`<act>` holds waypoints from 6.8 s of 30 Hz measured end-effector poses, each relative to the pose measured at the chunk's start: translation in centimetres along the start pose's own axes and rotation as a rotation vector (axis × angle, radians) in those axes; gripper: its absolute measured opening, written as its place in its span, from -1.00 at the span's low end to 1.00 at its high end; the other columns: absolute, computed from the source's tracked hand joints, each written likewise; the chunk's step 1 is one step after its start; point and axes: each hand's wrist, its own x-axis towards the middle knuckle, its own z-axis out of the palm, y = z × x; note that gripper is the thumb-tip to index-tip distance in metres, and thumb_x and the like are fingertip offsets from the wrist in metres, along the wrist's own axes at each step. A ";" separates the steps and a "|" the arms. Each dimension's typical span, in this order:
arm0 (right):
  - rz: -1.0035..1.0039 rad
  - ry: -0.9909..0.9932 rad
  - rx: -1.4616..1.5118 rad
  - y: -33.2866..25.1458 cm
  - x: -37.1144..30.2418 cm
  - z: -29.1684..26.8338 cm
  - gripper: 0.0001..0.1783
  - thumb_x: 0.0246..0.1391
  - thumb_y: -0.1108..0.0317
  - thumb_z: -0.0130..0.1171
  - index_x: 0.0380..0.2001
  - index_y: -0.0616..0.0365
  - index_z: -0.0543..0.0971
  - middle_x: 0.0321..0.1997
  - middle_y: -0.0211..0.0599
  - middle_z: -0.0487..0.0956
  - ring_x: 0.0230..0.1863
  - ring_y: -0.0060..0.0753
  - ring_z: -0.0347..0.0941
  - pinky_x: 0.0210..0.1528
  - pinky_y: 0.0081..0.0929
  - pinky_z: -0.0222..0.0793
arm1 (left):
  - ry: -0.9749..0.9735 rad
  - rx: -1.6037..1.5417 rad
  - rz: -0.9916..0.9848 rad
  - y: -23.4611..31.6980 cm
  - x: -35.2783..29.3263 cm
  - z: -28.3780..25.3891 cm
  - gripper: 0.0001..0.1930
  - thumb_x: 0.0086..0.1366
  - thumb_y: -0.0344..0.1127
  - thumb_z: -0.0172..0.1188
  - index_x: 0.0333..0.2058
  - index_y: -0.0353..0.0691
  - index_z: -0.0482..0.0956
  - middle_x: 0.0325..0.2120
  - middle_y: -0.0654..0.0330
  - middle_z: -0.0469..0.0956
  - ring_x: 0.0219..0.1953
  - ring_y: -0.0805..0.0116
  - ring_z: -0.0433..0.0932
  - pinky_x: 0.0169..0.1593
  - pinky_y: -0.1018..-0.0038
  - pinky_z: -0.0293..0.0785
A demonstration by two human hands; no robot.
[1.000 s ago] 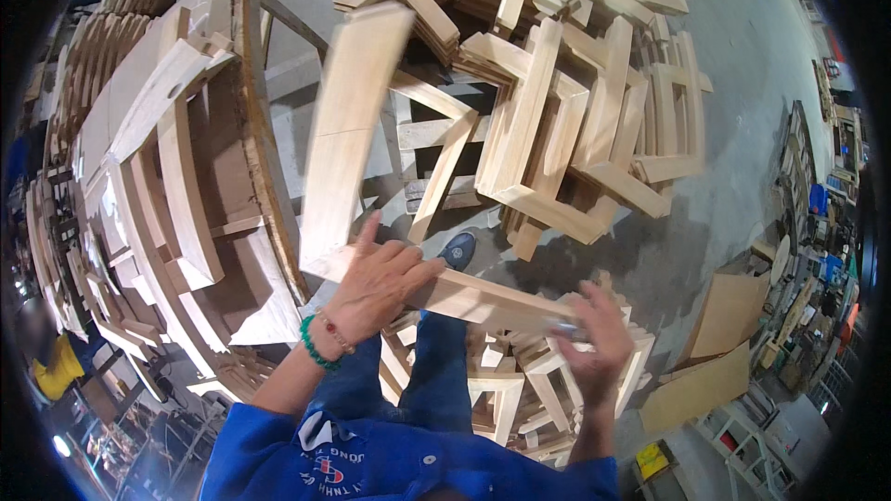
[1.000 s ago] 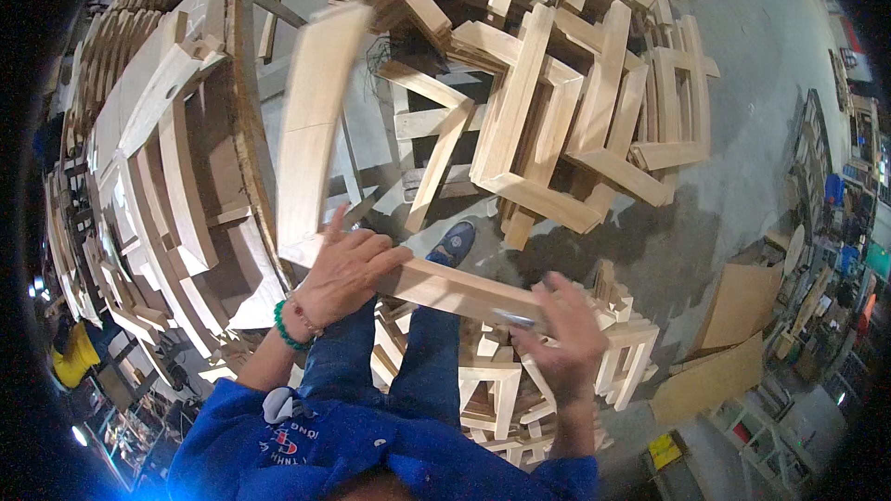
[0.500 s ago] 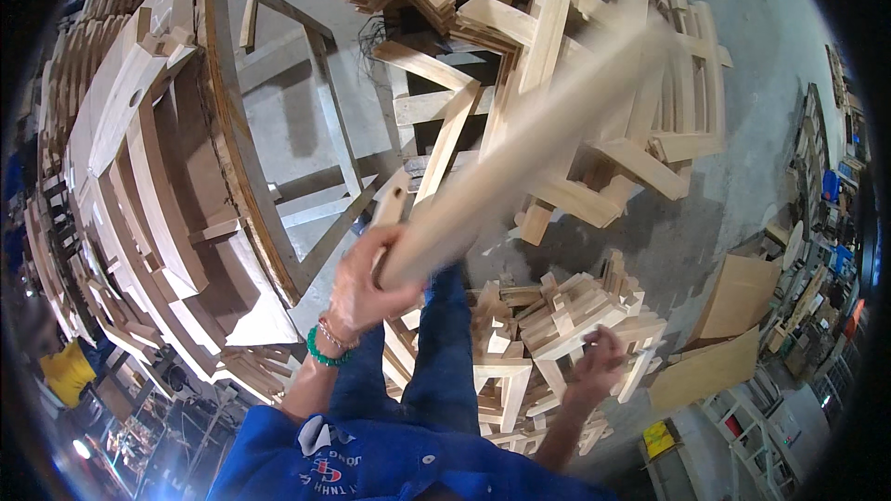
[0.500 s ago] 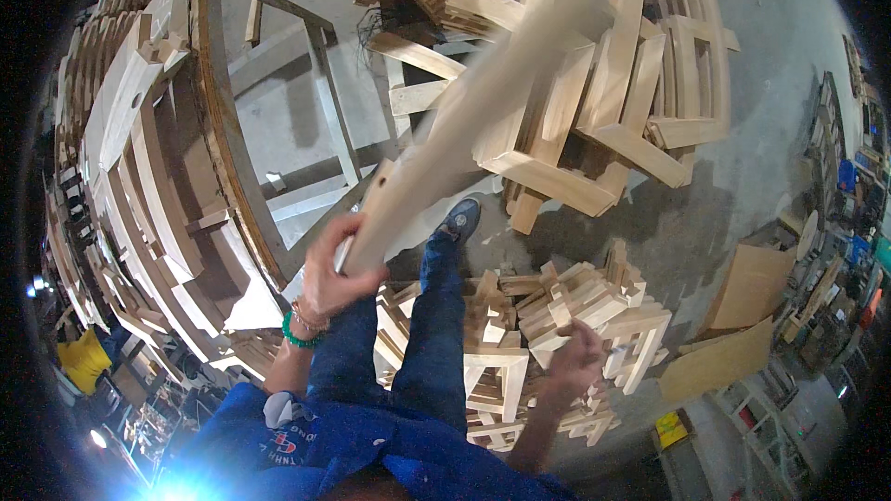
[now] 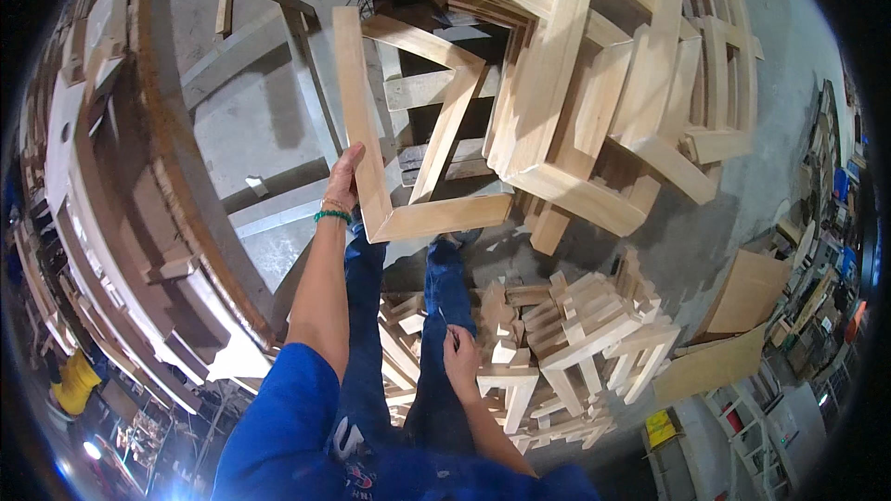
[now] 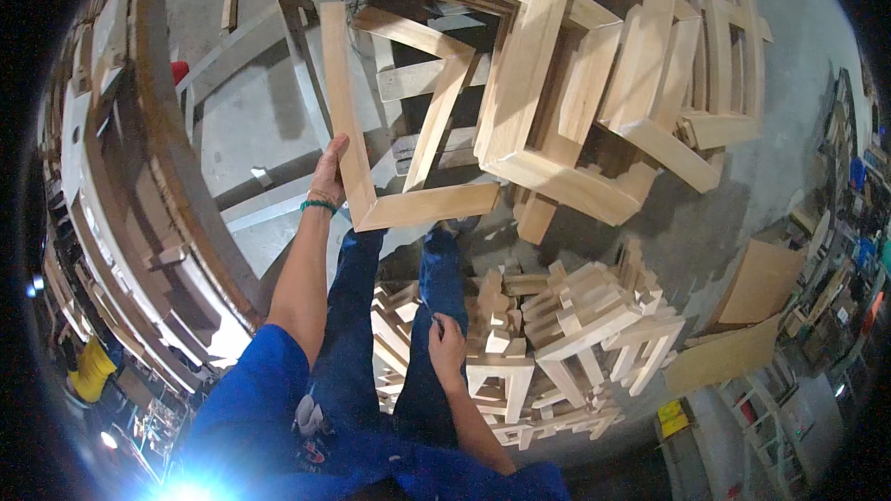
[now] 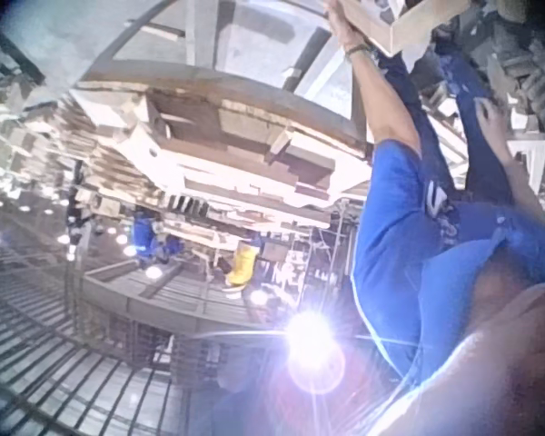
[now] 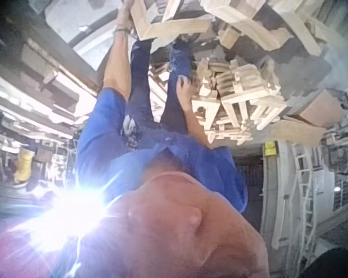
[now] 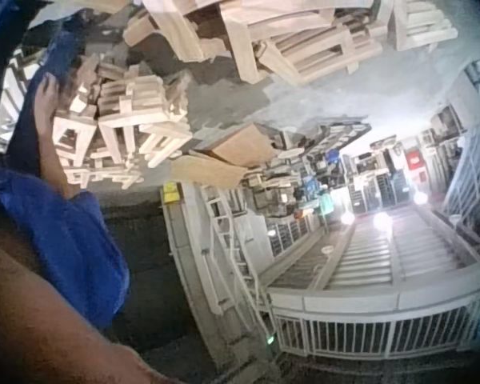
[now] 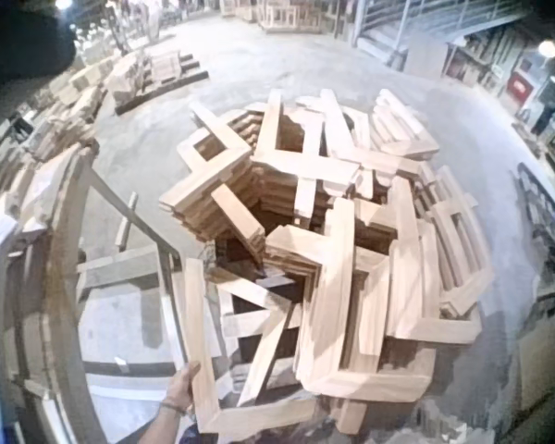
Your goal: The person scrapes wooden frames with a small metal tool, removing surface material and placing finished pieces into a pile. The person repeatedly picks up frames, scrapes them, and stacks them.
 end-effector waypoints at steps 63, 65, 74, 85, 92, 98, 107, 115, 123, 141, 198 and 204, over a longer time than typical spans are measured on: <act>-0.276 -0.098 -0.466 -3.2 3.1 0.2 -0.74 0.03 0.27 0.04 -0.21 0.10 0.53 -0.26 -0.13 0.59 -0.22 -0.06 0.53 -0.18 -0.14 0.39 | 1.161 1.043 0.580 26.5 -35.9 -24.0 -0.24 0.02 -0.09 0.40 0.06 -0.44 0.26 -0.12 -0.12 0.51 -0.05 0.09 0.52 0.02 0.31 0.44; -0.261 -0.094 -0.478 -3.4 2.9 0.3 -0.74 0.04 0.26 0.04 -0.20 0.09 0.53 -0.25 -0.14 0.59 -0.22 -0.06 0.53 -0.18 -0.14 0.39 | 0.923 0.727 0.640 27.2 -35.0 -24.0 -0.42 0.04 -0.24 0.39 -0.08 -0.47 0.33 -0.24 -0.04 0.56 -0.20 0.24 0.61 -0.12 0.47 0.52; -0.148 -0.082 -0.447 -4.0 3.3 0.4 -0.74 0.04 0.24 0.04 -0.19 0.04 0.52 -0.21 -0.15 0.56 -0.21 0.00 0.52 -0.18 -0.09 0.40 | 0.534 0.502 0.675 26.4 -38.9 -13.2 -0.63 0.25 -0.14 0.12 -0.12 -0.32 0.46 -0.35 0.16 0.55 -0.38 0.42 0.57 -0.40 0.55 0.52; -0.043 -0.096 -0.406 -1.6 2.4 0.5 -0.71 0.05 0.20 0.06 -0.15 0.02 0.50 -0.18 -0.15 0.54 -0.24 0.02 0.53 -0.22 -0.06 0.44 | -0.294 0.068 0.608 14.2 -27.2 5.2 -0.08 -0.16 0.20 0.31 -0.01 -0.54 0.38 -0.21 -0.15 0.46 -0.20 0.08 0.48 -0.07 0.26 0.43; 0.003 -0.090 -0.328 -0.8 2.4 0.1 -0.76 0.05 0.24 0.05 -0.21 0.02 0.51 -0.20 -0.17 0.55 -0.22 0.04 0.52 -0.19 -0.02 0.40 | -0.490 -0.221 0.416 7.7 -21.3 5.1 -0.04 -0.07 0.05 0.38 0.19 -0.43 0.16 -0.03 -0.06 0.34 -0.07 0.08 0.42 0.00 0.20 0.42; -0.015 -0.105 -0.274 0.0 2.8 -0.5 -0.77 0.03 0.28 0.08 -0.21 0.03 0.51 -0.21 -0.17 0.55 -0.23 0.03 0.52 -0.20 0.00 0.40 | -0.451 -0.085 0.289 4.4 -15.0 7.5 -0.08 -0.05 -0.17 0.42 0.23 -0.19 0.06 0.00 -0.05 0.41 -0.05 0.13 0.50 0.00 0.29 0.47; 0.018 -0.152 -0.265 2.0 3.2 0.7 -0.73 0.01 0.30 0.10 -0.17 0.03 0.52 -0.20 -0.18 0.56 -0.21 -0.03 0.52 -0.21 -0.15 0.44 | -0.021 0.215 0.403 -1.4 3.9 10.4 -0.35 0.16 -0.37 0.29 0.16 -0.18 0.14 -0.11 0.08 0.45 -0.10 0.37 0.47 -0.06 0.47 0.48; 0.030 -0.131 -0.210 3.6 2.9 1.4 -0.71 0.02 0.25 0.13 -0.14 0.00 0.51 -0.24 -0.19 0.56 -0.29 -0.05 0.54 -0.30 -0.17 0.45 | -0.130 0.369 0.592 -5.1 14.1 13.9 -0.33 0.09 -0.43 0.31 0.15 -0.13 0.18 -0.12 0.08 0.44 -0.12 0.34 0.48 -0.09 0.43 0.52; 0.096 -0.187 -0.225 3.1 3.0 1.5 -0.70 -0.04 0.32 0.17 -0.16 -0.02 0.53 -0.23 -0.26 0.57 -0.23 -0.14 0.53 -0.27 -0.26 0.43 | 0.134 0.982 0.625 -8.8 15.8 13.6 -0.01 -0.21 -0.05 0.49 0.17 -0.33 0.17 0.02 -0.16 0.38 0.10 -0.01 0.38 0.14 0.28 0.31; 0.083 -0.183 -0.191 4.1 3.2 1.9 -0.67 -0.08 0.37 0.21 -0.16 -0.05 0.54 -0.25 -0.30 0.59 -0.29 -0.22 0.56 -0.31 -0.34 0.45 | -0.348 0.638 0.269 -5.5 17.7 11.8 -0.09 -0.10 -0.01 0.49 0.19 -0.20 0.26 -0.06 0.18 0.46 0.00 0.38 0.41 0.10 0.45 0.29; -0.321 0.386 -0.105 -9.4 6.3 -11.2 -0.81 0.08 0.52 0.03 -0.21 0.29 0.49 -0.23 -0.12 0.50 -0.21 -0.23 0.41 -0.10 -0.35 0.32 | 0.081 1.245 0.923 23.2 -35.1 3.1 -0.30 -0.16 -0.39 0.42 0.03 -0.26 0.33 -0.18 0.04 0.50 -0.17 0.25 0.53 -0.08 0.36 0.49; -0.488 1.008 -0.155 -22.3 0.4 -31.2 -0.62 0.20 0.28 -0.03 0.03 0.23 0.45 -0.04 -0.26 0.52 -0.18 -0.52 0.47 -0.16 -0.61 0.40 | -0.447 1.697 0.983 19.4 -35.2 12.2 -0.39 -0.27 -0.44 0.40 -0.11 -0.05 0.46 -0.23 0.23 0.49 -0.17 0.13 0.46 -0.08 0.26 0.38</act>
